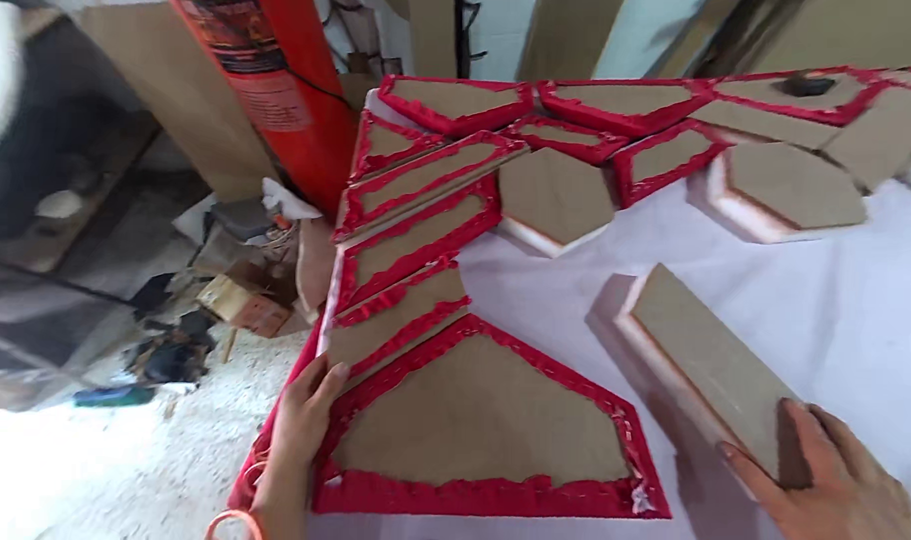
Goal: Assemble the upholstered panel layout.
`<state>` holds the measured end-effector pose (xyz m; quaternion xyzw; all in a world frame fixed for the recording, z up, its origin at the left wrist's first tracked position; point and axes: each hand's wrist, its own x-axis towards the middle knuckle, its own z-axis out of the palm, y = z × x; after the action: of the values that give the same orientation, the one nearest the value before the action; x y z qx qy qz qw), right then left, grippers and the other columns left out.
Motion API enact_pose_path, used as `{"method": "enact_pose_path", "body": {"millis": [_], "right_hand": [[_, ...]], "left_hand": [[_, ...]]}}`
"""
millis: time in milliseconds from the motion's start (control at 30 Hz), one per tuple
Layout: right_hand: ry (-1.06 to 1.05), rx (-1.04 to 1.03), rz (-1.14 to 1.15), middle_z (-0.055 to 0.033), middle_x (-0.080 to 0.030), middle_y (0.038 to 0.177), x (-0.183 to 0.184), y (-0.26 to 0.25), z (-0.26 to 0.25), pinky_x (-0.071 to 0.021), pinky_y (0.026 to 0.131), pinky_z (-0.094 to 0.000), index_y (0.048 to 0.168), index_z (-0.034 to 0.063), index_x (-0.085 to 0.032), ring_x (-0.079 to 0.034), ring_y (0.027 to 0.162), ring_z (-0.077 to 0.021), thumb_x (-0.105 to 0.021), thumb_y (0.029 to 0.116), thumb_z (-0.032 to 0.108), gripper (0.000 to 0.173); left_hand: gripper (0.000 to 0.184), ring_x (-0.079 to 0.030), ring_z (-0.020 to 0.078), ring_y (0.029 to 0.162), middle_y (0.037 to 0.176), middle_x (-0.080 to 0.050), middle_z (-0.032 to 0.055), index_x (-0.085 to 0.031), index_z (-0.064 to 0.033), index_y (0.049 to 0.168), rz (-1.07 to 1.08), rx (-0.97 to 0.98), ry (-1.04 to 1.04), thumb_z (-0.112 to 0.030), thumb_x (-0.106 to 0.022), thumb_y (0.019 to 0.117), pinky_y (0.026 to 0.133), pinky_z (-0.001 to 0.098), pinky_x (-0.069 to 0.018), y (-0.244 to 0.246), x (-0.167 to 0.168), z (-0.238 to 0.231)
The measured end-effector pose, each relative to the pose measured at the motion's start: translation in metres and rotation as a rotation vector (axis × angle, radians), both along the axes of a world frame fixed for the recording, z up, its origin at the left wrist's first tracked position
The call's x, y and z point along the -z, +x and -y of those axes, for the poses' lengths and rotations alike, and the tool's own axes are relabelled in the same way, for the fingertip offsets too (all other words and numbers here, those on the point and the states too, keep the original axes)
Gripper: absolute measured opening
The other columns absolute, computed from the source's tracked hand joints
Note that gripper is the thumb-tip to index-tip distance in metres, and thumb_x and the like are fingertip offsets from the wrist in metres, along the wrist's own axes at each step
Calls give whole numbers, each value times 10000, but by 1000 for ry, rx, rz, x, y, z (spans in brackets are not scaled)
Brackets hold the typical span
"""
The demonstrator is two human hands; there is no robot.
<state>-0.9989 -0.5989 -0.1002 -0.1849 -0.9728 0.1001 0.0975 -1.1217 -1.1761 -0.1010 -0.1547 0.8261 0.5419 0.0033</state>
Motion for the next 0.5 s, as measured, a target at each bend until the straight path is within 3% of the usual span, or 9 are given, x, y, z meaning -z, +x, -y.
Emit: {"method": "enact_pose_path", "body": {"millis": [167,267,333,367,400,433,500], "right_hand": [[-44,22,19,-245,-342,1616,0,-6,5,-262,1181,-629,1584,100,-387,-336,1480,-447,-704,788,698,1045],[-21,8,16,-240,-352,1613,0,-3,-1,-242,1178,-670,1587,119,-386,-333,1478,-471,-676,771,752,1073],[-44,-75,-31,-285,-325,1610,-10,4,4,-164,1199,-698,1576,67,-387,-289,1495,-491,-661,801,750,1069],[-79,-153,-96,-324,-323,1594,-17,8,14,-154,1202,-701,1553,12,-401,-281,1490,-511,-673,848,678,1008],[-128,-218,-148,-343,-375,1553,-24,12,30,-213,1205,-663,1513,-28,-440,-338,1466,-496,-691,891,585,908],[-221,-260,-174,-342,-477,1470,-28,17,52,-366,1166,-582,1463,-64,-483,-466,1390,-445,-714,928,467,788],[-516,-250,-102,-248,-666,1225,-26,26,94,-587,922,-447,1442,-113,-463,-691,1066,-278,-670,994,328,662]], "left_hand": [[397,-724,113,953,1040,-759,17,-687,-102,1272,4,25,43,-378,-600,1000,866,351,-605,-1,1,4],[417,-727,114,969,1059,-761,12,-688,-121,1278,-17,46,54,-418,-593,1002,870,355,-612,-1,5,4],[423,-729,114,963,1055,-763,9,-691,-126,1278,-27,51,61,-426,-597,994,859,346,-615,-1,5,4],[426,-731,115,958,1051,-764,9,-692,-124,1278,-34,52,67,-425,-601,990,851,339,-616,-2,6,4],[423,-733,118,949,1046,-765,12,-696,-119,1273,-40,49,75,-418,-609,986,842,335,-619,-3,6,5],[412,-735,123,940,1038,-766,18,-703,-116,1258,-42,45,81,-409,-617,982,832,336,-622,-3,7,5],[386,-733,127,927,1022,-764,25,-709,-103,1234,-33,43,94,-378,-626,976,821,335,-622,-2,6,5]]}}
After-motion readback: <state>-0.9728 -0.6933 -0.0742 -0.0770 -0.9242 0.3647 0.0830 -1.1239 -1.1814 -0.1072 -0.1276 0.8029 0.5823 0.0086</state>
